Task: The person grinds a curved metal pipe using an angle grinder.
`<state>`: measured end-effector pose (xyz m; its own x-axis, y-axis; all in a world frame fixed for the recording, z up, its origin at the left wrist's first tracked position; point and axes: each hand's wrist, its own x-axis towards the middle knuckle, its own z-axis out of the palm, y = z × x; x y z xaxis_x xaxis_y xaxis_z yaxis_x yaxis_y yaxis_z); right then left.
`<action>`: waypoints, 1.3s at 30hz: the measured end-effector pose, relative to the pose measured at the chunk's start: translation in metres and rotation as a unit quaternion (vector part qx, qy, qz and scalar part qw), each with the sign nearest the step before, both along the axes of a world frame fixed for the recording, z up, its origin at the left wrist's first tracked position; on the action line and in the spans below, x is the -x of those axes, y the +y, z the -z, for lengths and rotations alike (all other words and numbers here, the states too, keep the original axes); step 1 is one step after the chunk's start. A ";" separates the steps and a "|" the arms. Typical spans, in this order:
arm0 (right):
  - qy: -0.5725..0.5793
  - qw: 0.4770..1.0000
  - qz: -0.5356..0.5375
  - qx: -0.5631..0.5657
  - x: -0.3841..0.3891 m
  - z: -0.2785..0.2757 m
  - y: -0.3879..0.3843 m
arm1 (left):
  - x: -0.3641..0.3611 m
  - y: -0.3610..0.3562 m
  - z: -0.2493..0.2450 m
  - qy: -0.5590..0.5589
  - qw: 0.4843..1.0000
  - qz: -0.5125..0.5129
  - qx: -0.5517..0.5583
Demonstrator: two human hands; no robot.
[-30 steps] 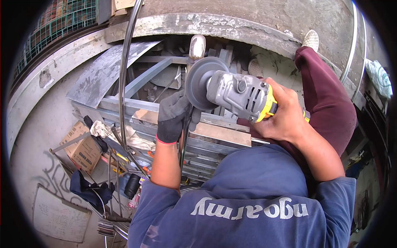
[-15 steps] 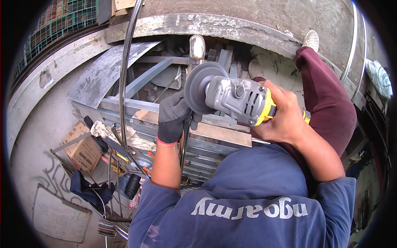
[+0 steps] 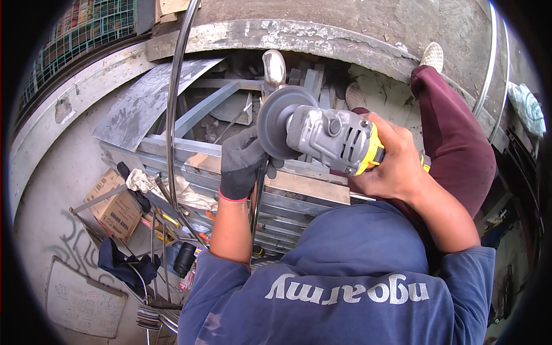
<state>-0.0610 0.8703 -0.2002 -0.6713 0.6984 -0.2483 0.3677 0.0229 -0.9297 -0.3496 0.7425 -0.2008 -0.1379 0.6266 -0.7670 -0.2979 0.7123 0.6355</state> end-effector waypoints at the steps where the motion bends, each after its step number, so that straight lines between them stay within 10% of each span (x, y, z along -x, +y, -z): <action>1: -0.008 1.000 -0.001 0.002 0.000 -0.001 0.000 | 0.001 0.000 0.001 0.002 1.000 0.003 -0.002; 39: -0.044 0.999 -0.012 0.019 -0.002 -0.004 -0.002 | -0.006 0.002 0.001 0.084 0.996 -0.012 -0.014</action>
<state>-0.0590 0.8678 -0.1966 -0.6620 0.6708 -0.3343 0.4484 -0.0028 -0.8938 -0.3440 0.7443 -0.2023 -0.2771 0.6419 -0.7150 -0.2027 0.6883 0.6965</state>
